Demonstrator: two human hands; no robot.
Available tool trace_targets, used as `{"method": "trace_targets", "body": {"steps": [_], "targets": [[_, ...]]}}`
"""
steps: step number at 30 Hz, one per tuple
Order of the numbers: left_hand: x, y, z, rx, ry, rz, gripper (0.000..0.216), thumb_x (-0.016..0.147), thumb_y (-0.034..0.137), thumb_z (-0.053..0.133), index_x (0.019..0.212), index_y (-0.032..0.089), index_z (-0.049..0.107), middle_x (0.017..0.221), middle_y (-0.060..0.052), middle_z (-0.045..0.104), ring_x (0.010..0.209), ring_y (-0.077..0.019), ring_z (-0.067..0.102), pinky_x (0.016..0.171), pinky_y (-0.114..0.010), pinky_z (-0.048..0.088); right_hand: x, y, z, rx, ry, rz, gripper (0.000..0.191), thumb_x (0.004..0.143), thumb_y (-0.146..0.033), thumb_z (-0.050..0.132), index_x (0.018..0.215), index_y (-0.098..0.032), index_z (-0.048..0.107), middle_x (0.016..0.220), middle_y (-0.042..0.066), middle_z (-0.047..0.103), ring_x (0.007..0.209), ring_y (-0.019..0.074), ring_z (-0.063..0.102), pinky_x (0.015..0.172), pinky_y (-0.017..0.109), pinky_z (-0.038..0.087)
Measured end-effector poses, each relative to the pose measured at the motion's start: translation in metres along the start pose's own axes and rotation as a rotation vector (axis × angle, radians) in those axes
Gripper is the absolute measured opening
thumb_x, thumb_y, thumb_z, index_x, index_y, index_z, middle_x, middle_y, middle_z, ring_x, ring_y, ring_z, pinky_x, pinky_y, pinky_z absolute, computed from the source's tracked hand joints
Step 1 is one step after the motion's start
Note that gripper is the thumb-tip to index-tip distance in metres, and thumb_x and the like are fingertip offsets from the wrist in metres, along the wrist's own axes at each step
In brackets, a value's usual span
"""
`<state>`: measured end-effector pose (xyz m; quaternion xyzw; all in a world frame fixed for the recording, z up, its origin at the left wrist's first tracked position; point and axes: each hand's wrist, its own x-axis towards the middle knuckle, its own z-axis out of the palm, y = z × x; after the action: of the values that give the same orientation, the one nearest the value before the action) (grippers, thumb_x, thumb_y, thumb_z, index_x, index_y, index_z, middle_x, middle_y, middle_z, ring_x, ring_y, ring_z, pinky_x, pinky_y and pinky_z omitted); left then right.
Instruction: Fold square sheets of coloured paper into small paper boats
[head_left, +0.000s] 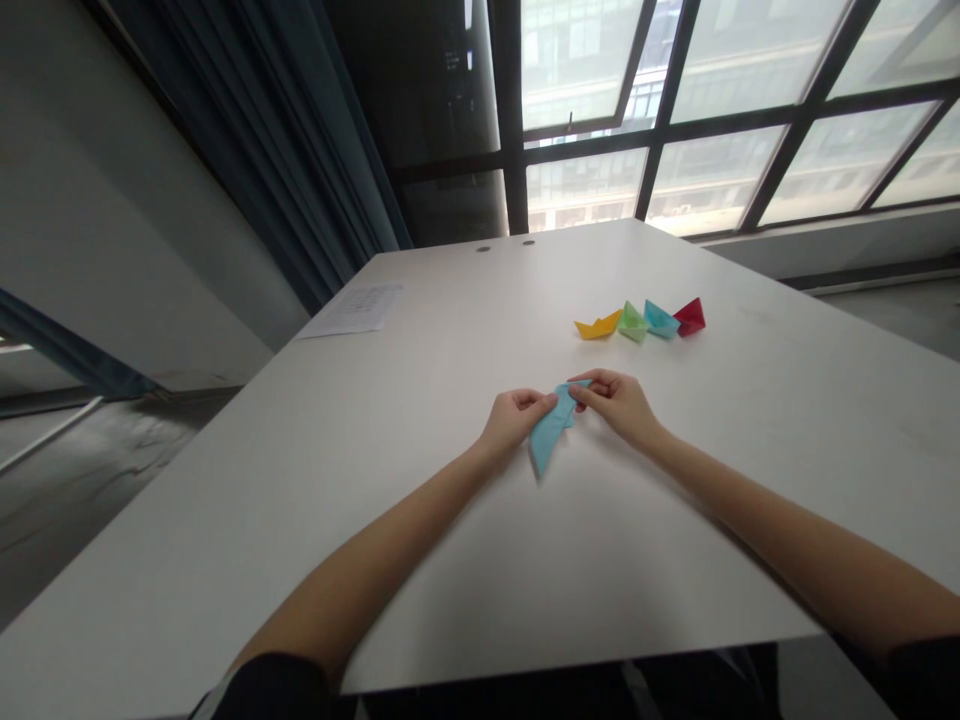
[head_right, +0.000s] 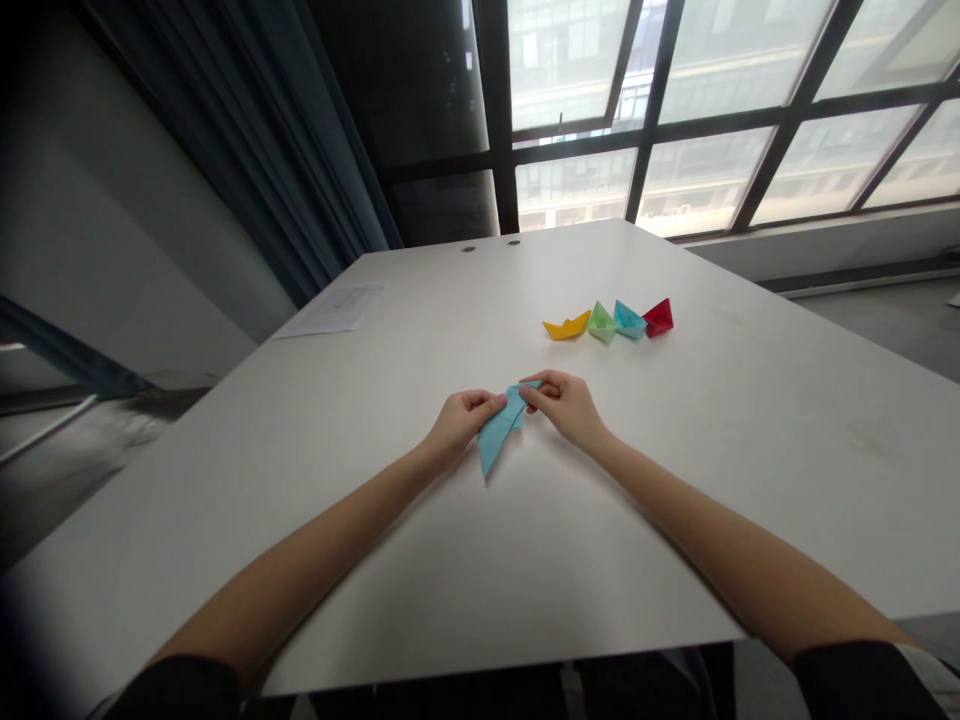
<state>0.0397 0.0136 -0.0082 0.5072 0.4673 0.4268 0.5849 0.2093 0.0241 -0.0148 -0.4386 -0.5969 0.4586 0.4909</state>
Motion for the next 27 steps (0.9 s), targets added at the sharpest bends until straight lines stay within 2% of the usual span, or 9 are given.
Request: {"method": "trace_targets", "body": {"steps": [2, 5, 8, 11, 19, 23, 27], "targets": [[0.001, -0.001, -0.002, -0.002, -0.005, 0.021, 0.036, 0.058, 0.044, 0.070, 0.066, 0.011, 0.060, 0.056, 0.000, 0.059, 0.048, -0.0069, 0.047, 0.047, -0.019, 0.033, 0.000, -0.001, 0.001, 0.022, -0.017, -0.003, 0.035, 0.066, -0.042, 0.066, 0.086, -0.014, 0.062, 0.058, 0.001, 0.063, 0.054, 0.0130, 0.059, 0.056, 0.026, 0.048], [0.003, -0.004, -0.004, -0.035, 0.063, 0.083, 0.037, 0.058, 0.046, 0.070, 0.065, 0.012, 0.057, 0.054, 0.001, 0.057, 0.046, -0.0064, 0.046, 0.045, -0.018, 0.032, -0.002, -0.004, 0.005, 0.056, -0.004, 0.001, 0.034, 0.067, -0.044, 0.064, 0.084, -0.014, 0.061, 0.060, 0.002, 0.064, 0.057, 0.0133, 0.060, 0.058, 0.026, 0.049], [0.005, -0.006, -0.006, -0.070, 0.150, 0.140, 0.037, 0.060, 0.046, 0.068, 0.064, 0.013, 0.053, 0.053, 0.003, 0.055, 0.045, -0.0057, 0.045, 0.045, -0.018, 0.032, -0.005, -0.005, 0.008, 0.001, -0.038, 0.024, 0.031, 0.066, -0.044, 0.065, 0.075, -0.015, 0.061, 0.064, 0.004, 0.065, 0.059, 0.0136, 0.060, 0.058, 0.026, 0.049], [0.005, -0.006, -0.006, -0.083, 0.177, 0.183, 0.035, 0.061, 0.044, 0.068, 0.062, 0.013, 0.051, 0.051, 0.004, 0.053, 0.044, -0.0050, 0.043, 0.044, -0.017, 0.030, -0.007, -0.004, 0.012, -0.077, -0.084, 0.033, 0.030, 0.065, -0.044, 0.065, 0.073, -0.015, 0.061, 0.066, 0.004, 0.065, 0.057, 0.0129, 0.058, 0.056, 0.025, 0.048], [0.005, -0.005, -0.003, -0.041, 0.173, 0.180, 0.029, 0.067, 0.040, 0.064, 0.066, 0.013, 0.055, 0.055, 0.003, 0.053, 0.048, -0.0061, 0.045, 0.045, -0.018, 0.033, -0.010, -0.003, 0.014, -0.262, -0.083, 0.006, 0.027, 0.069, -0.042, 0.060, 0.071, -0.016, 0.063, 0.063, 0.004, 0.065, 0.055, 0.0140, 0.058, 0.053, 0.024, 0.046], [0.009, -0.005, -0.008, -0.002, 0.098, 0.261, 0.028, 0.065, 0.039, 0.066, 0.074, 0.013, 0.061, 0.063, 0.001, 0.058, 0.056, -0.0078, 0.049, 0.052, -0.019, 0.038, -0.011, -0.004, 0.011, -0.372, -0.101, -0.052, 0.022, 0.069, -0.038, 0.060, 0.069, -0.016, 0.063, 0.062, 0.002, 0.065, 0.055, 0.0133, 0.057, 0.055, 0.025, 0.046], [0.012, -0.005, -0.012, -0.026, 0.093, 0.311, 0.025, 0.061, 0.036, 0.070, 0.067, 0.013, 0.062, 0.062, 0.000, 0.060, 0.058, -0.0087, 0.051, 0.059, -0.021, 0.040, -0.011, -0.007, 0.011, -0.424, -0.080, -0.112, 0.021, 0.070, -0.037, 0.058, 0.069, -0.017, 0.062, 0.061, 0.001, 0.063, 0.056, 0.0124, 0.056, 0.057, 0.024, 0.045]]}}
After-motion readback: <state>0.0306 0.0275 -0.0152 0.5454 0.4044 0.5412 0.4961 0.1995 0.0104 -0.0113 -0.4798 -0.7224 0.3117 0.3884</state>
